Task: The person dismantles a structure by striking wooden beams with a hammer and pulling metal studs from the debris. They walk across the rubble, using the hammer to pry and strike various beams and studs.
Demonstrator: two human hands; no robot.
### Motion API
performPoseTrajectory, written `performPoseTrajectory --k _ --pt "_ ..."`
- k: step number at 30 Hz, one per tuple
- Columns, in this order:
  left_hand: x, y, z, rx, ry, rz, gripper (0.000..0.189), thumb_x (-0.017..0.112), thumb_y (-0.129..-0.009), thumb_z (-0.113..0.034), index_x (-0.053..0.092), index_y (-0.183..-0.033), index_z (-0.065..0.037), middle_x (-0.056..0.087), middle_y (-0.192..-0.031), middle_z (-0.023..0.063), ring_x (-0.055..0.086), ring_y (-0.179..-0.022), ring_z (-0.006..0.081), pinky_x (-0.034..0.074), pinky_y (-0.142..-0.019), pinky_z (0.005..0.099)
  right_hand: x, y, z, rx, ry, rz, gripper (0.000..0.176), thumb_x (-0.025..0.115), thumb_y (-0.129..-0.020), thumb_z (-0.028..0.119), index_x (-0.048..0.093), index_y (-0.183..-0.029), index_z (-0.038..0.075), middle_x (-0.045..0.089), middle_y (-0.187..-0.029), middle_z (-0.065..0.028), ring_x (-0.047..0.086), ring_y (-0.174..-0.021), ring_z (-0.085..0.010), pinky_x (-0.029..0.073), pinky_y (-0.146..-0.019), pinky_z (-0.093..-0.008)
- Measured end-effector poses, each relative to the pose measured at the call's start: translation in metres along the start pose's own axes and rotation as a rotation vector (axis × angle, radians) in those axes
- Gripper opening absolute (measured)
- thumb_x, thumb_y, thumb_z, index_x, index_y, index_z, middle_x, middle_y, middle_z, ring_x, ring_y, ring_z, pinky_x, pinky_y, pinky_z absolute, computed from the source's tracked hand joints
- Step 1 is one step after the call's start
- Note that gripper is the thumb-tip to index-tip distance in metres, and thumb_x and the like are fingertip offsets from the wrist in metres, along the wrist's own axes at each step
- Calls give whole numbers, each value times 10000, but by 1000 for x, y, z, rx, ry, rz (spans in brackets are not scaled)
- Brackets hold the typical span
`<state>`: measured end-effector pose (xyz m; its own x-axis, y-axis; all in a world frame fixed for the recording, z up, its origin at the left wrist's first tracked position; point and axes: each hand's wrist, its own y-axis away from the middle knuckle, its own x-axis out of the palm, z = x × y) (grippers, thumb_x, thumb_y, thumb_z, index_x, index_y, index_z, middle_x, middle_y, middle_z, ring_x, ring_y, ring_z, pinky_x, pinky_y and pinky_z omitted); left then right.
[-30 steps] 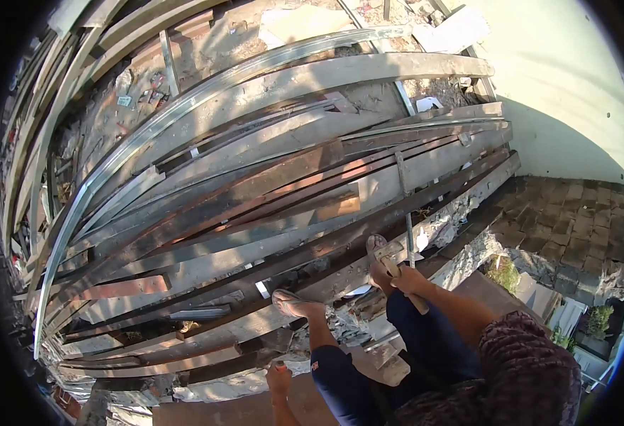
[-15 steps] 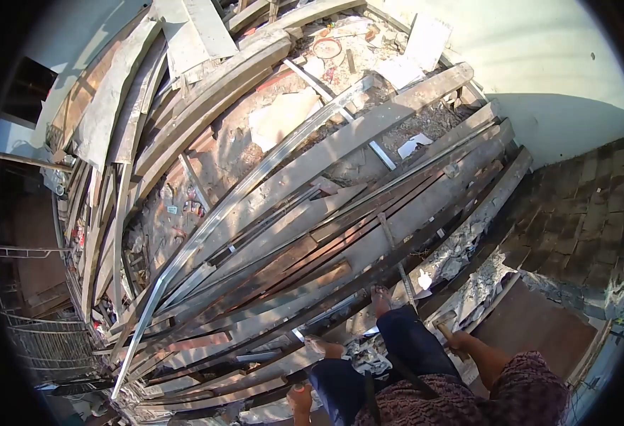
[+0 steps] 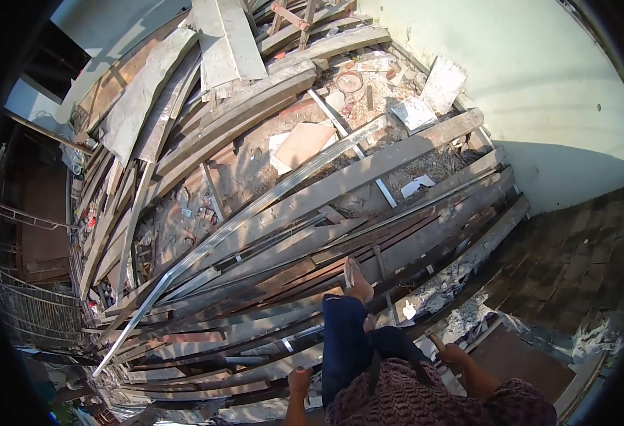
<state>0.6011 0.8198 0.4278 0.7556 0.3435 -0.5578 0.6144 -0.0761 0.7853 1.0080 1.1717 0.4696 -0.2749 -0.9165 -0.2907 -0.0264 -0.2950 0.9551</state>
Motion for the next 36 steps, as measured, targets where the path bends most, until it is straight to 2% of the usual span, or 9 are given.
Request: performPoseTrajectory --k 2,4,5,7,14,20,29,31,36 --pt "17 -11 22 -59 7 37 390 697 -741 -370 674 -863 0 690 -852 194 664 -865 371 499 -750 449 -9 -44 -8 90 33 4 343 736 -746 262 675 -882 -47 666 -702 -143 663 -608 -249 518 -547 -378" --pt "25 -23 32 490 -447 79 244 646 -792 -268 642 -825 -26 639 -720 88 621 -643 237 486 -582 382 -22 -71 -17 -82 -125 -28 398 757 -727 267 661 -917 -69 659 -705 -154 662 -619 -251 522 -565 -372" --pt "25 -24 19 486 -439 78 244 646 -792 -268 642 -825 -26 639 -720 88 621 -643 237 486 -582 382 -37 -55 13 -57 -193 -51 371 764 -730 234 654 -916 -68 653 -708 -159 642 -577 -251 496 -522 -392" --pt "20 -19 -20 -195 16 213 243 623 -811 -281 659 -810 -41 635 -703 118 645 -659 235 495 -572 394 -66 -45 64 28 -162 -8 314 737 -765 190 624 -948 -39 617 -684 -133 605 -560 -235 463 -494 -382" --pt "-45 -29 -172 -117 401 -33 226 687 -755 -246 643 -766 -24 615 -622 94 629 -576 245 450 -514 385 -143 -112 162 2 282 45 253 645 -792 98 586 -995 -41 591 -700 -124 583 -545 -260 455 -456 -430" --pt "-87 -67 -261 1 343 -157 344 689 -772 -326 630 -779 13 626 -704 180 606 -652 292 464 -623 422 -204 -22 313 -269 31 -176 334 627 -772 142 570 -1028 -65 599 -697 -130 605 -496 -258 493 -442 -388" --pt "-94 -70 -285 -45 330 -195 343 685 -776 -325 636 -792 15 627 -685 151 614 -648 253 465 -607 401 -260 -56 387 -114 39 -90 290 671 -768 198 654 -899 -61 632 -684 -140 597 -515 -227 428 -461 -398" --pt "-94 -65 -290 -77 273 -183 337 684 -778 -322 637 -777 11 621 -663 127 611 -633 233 462 -587 396 -284 -92 382 -328 532 130 259 630 -840 233 649 -1010 38 668 -910 -145 628 -808 -302 496 -711 -379" --pt "-85 -49 -332 -438 910 -267 254 690 -793 -252 559 -639 -97 520 -539 20 483 -432 134 356 -405 317 -324 -35 537 -141 748 175 346 601 -875 332 615 -1095 65 626 -1133 -121 582 -1045 -285 473 -836 -388"
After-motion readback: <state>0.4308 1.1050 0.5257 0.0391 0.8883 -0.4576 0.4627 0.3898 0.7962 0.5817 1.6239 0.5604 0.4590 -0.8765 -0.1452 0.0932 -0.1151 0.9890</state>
